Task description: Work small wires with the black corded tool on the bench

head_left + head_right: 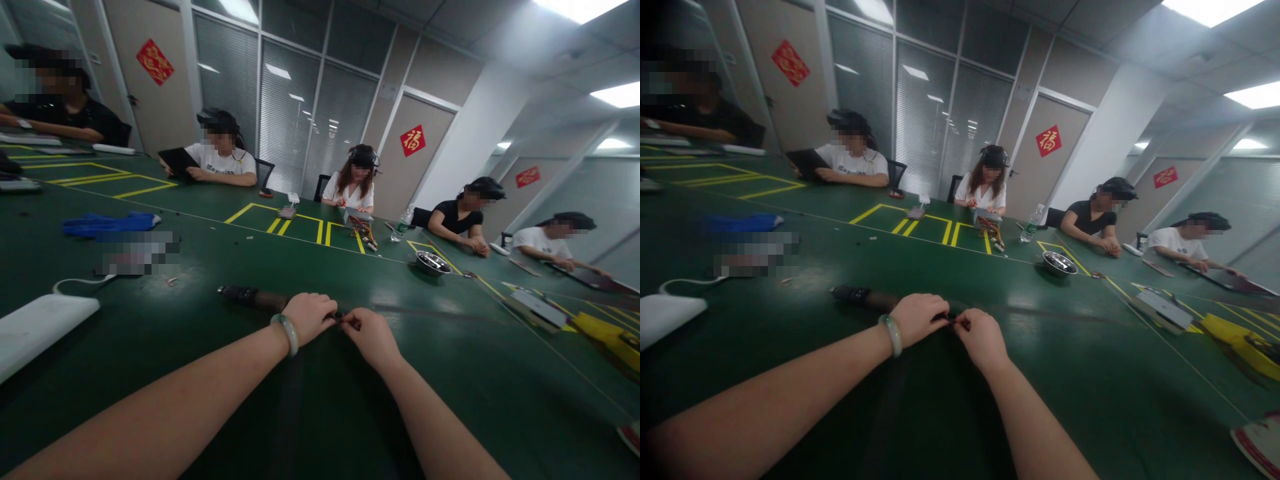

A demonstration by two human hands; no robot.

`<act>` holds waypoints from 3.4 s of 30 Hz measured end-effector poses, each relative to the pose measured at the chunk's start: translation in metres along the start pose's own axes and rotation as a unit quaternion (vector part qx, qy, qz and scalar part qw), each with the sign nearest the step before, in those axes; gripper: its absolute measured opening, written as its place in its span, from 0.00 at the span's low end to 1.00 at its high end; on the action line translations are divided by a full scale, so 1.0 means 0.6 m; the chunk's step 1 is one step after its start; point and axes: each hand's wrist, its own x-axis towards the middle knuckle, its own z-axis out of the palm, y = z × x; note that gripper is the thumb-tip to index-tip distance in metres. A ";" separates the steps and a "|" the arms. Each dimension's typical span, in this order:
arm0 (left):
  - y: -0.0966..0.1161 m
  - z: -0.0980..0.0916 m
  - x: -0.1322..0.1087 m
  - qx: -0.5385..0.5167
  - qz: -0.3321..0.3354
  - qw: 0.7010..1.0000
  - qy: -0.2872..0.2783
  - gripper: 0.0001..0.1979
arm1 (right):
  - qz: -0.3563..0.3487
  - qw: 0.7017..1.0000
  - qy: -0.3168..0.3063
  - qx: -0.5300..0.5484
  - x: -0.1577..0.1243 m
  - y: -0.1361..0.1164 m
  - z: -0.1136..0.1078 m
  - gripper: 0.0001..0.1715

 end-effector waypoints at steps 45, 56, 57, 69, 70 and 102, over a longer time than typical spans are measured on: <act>-0.010 0.011 0.006 -0.010 0.040 0.999 -0.014 0.03 | 0.006 0.998 0.021 0.059 0.009 -0.014 0.024 0.06; -0.016 0.013 0.003 -0.033 0.041 0.999 -0.001 0.03 | -0.036 0.999 0.011 0.039 0.005 -0.007 0.016 0.07; -0.017 0.013 0.003 -0.036 0.043 0.998 -0.001 0.03 | -0.041 0.998 0.013 0.041 0.005 -0.006 0.016 0.07; -0.016 0.010 0.003 -0.025 0.063 0.998 -0.006 0.03 | -0.127 0.989 0.002 -0.080 0.011 0.004 0.016 0.07; -0.016 0.010 0.003 -0.022 0.065 0.998 -0.004 0.03 | -0.143 0.984 0.006 -0.109 0.012 0.005 0.018 0.08; -0.015 -0.005 -0.017 -0.046 0.079 0.992 0.085 0.17 | -0.021 0.942 -0.034 -0.334 0.013 0.202 -0.080 0.07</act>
